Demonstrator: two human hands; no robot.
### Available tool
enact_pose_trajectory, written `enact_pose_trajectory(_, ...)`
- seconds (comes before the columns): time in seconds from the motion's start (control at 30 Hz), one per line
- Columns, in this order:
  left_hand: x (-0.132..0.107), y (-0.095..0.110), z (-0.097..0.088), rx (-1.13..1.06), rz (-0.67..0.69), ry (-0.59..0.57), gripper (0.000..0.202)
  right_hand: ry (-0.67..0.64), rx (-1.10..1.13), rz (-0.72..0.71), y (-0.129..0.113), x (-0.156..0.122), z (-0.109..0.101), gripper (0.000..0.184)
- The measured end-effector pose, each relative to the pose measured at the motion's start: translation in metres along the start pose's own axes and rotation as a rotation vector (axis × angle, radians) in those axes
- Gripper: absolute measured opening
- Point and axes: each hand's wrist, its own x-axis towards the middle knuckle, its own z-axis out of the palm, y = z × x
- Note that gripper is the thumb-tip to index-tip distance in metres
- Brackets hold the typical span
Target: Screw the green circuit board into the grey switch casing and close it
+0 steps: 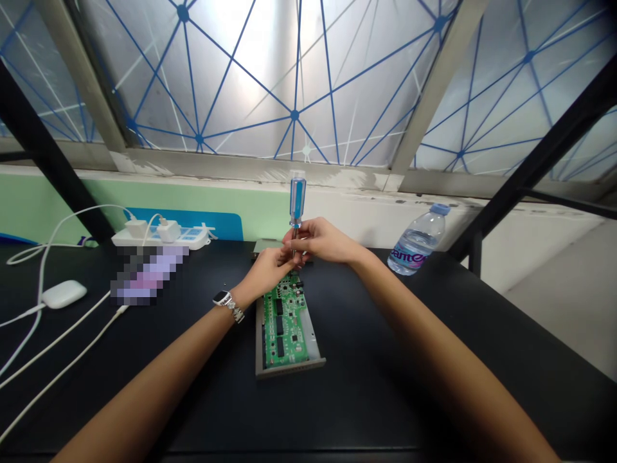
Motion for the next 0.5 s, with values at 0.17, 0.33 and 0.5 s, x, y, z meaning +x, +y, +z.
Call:
enact_pose_trajectory(0.17, -0.001, 0.004, 0.002, -0.04, -0.048, 0.044, 0.027, 0.159, -0.106, -0.062, 0.006, 0.003, 0.0, 0.016)
enact_pose_trajectory(0.33, -0.006, 0.016, -0.004, 0.005, -0.043, 0.039, 0.019, 0.149, -0.126, -0.042, 0.006, 0.001, -0.009, 0.019)
enact_pose_trajectory(0.5, -0.009, 0.019, -0.012, 0.053, -0.02, 0.025, 0.02, 0.104, -0.109, -0.052, 0.004, 0.0, -0.013, 0.009)
